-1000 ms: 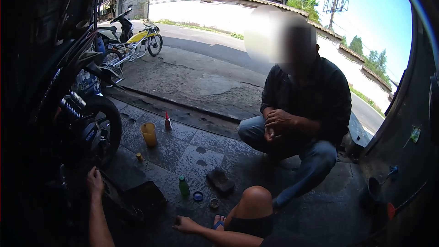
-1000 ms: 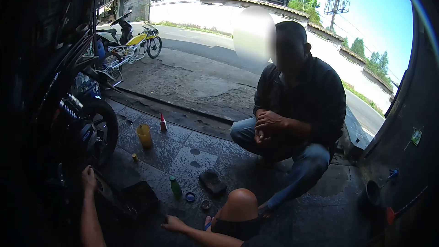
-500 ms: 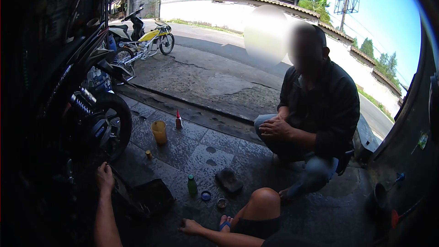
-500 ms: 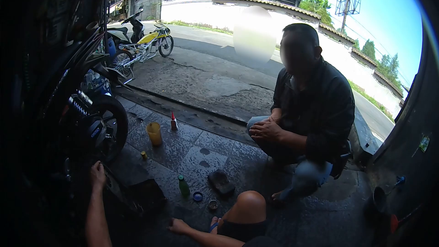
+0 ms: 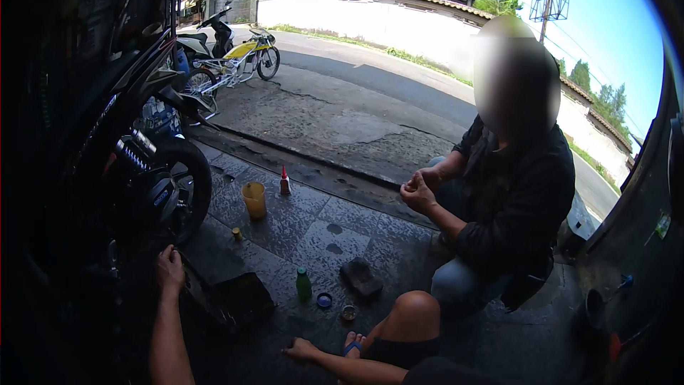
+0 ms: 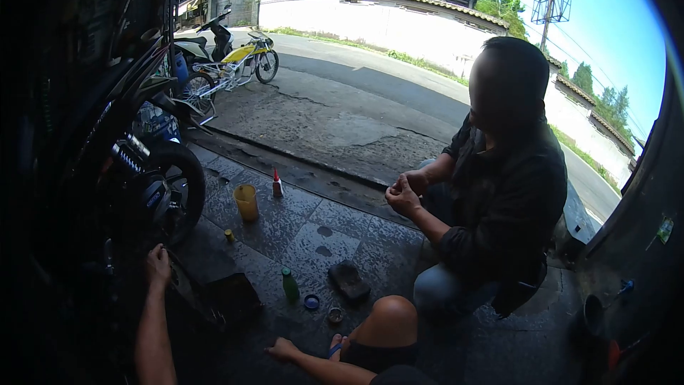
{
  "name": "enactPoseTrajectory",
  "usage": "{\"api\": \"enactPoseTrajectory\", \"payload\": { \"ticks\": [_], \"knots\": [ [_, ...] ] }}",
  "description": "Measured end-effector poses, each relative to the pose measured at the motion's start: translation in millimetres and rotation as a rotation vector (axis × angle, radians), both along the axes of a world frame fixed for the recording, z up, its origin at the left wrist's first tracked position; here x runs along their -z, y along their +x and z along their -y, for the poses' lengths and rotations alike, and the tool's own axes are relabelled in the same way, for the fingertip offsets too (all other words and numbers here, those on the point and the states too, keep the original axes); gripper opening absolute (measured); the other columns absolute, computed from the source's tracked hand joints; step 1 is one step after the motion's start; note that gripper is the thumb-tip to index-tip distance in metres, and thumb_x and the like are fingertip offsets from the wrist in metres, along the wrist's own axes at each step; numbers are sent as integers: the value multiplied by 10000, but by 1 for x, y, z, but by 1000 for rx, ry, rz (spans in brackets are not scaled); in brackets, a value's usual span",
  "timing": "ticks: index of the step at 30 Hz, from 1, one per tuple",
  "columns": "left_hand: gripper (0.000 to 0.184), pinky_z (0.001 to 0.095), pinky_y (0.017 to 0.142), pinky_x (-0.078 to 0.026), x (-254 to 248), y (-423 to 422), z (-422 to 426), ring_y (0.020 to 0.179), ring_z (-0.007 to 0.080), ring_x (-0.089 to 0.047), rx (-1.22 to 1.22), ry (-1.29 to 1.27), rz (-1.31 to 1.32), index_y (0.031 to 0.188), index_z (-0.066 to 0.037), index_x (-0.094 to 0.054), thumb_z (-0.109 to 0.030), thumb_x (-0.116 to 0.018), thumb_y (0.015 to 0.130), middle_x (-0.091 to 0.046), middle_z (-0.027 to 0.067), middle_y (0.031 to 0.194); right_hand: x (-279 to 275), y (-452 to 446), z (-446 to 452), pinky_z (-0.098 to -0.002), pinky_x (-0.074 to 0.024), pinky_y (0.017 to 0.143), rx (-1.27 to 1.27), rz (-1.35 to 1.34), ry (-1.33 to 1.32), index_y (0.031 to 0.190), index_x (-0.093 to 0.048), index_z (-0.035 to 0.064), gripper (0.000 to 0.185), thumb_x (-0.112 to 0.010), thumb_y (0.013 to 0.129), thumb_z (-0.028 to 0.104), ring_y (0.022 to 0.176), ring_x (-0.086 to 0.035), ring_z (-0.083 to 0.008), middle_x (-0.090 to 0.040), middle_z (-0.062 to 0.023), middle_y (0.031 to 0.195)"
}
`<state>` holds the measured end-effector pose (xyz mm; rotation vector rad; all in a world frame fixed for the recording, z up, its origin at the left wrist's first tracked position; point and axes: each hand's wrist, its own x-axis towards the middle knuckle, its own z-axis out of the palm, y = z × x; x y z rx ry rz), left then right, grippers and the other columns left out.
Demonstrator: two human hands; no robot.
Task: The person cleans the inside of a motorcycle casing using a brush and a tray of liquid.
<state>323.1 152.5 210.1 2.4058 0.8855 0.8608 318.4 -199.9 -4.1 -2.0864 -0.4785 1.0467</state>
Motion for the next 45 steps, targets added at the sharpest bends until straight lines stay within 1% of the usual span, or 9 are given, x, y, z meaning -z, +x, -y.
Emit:
{"api": "enactPoseTrajectory", "payload": {
  "ticks": [3,10,15,22,26,29,37,42,45],
  "knots": [
    [405,438,957,-507,0,1,5,1106,390,-648,2,-55,65,1204,32,-680,-236,-544,934,-667,250,1195,56,2,-11,-312,-442,481,180,-355,35,969,-681,-22,332,-691,951,309,561,-569,-139,-626,-43,728],
    [390,483,997,-466,-9,-6,16,1097,387,-645,-35,21,135,1142,-15,-710,-298,-555,922,-689,221,1157,14,-1,-24,-247,-319,410,519,-730,443,1001,-515,59,222,-689,951,188,475,-432,-93,-531,-25,716],
    [369,455,918,-524,-11,-15,20,1034,392,-663,-85,89,99,1124,13,-705,-264,-561,928,-699,220,1105,32,1,-47,-265,-331,409,717,-643,436,1180,-460,65,403,-737,917,193,466,-449,-112,-523,-36,709],
    [330,499,915,-499,-11,-14,21,1010,405,-657,-39,92,129,1075,-31,-712,-275,-546,928,-703,230,1037,62,35,-64,-303,-435,656,851,-14,359,1411,-408,-67,883,-841,808,410,700,-500,-152,-537,-41,801],
    [388,413,954,-517,-26,-24,22,1095,376,-656,-34,55,54,1162,-7,-701,-290,-558,940,-689,218,1168,40,56,-86,-335,-483,692,731,295,351,1319,-548,-43,716,-805,835,418,705,-580,-198,-614,-87,787],
    [386,403,955,-511,-26,-28,19,1108,374,-655,-49,-11,36,1203,-24,-690,-287,-540,962,-681,214,1200,25,70,-99,-418,-538,820,448,381,219,1152,-698,35,422,-686,914,383,935,-718,-349,-738,-207,989],
    [395,377,944,-504,-25,-40,-2,1112,347,-666,-30,-71,-31,1236,-45,-682,-302,-524,981,-690,218,1181,15,91,-123,-432,-546,850,-7,419,-31,1148,-707,51,384,-652,919,354,964,-714,-379,-736,-198,1011],
    [408,332,924,-491,-20,-48,-18,1070,243,-681,-10,-122,-34,1263,-45,-672,-306,-488,1009,-726,169,1150,22,123,-130,-303,-515,561,595,-226,691,1053,-732,24,299,-679,929,290,598,-640,-162,-702,-67,725],
    [422,322,958,-479,-28,-46,-9,1102,209,-658,13,-175,-37,1271,-23,-665,-301,-459,1030,-722,157,1176,-59,115,-127,-217,-420,449,607,-740,1022,1112,-705,27,239,-606,992,209,540,-531,-62,-634,0,697]
  ]
}}
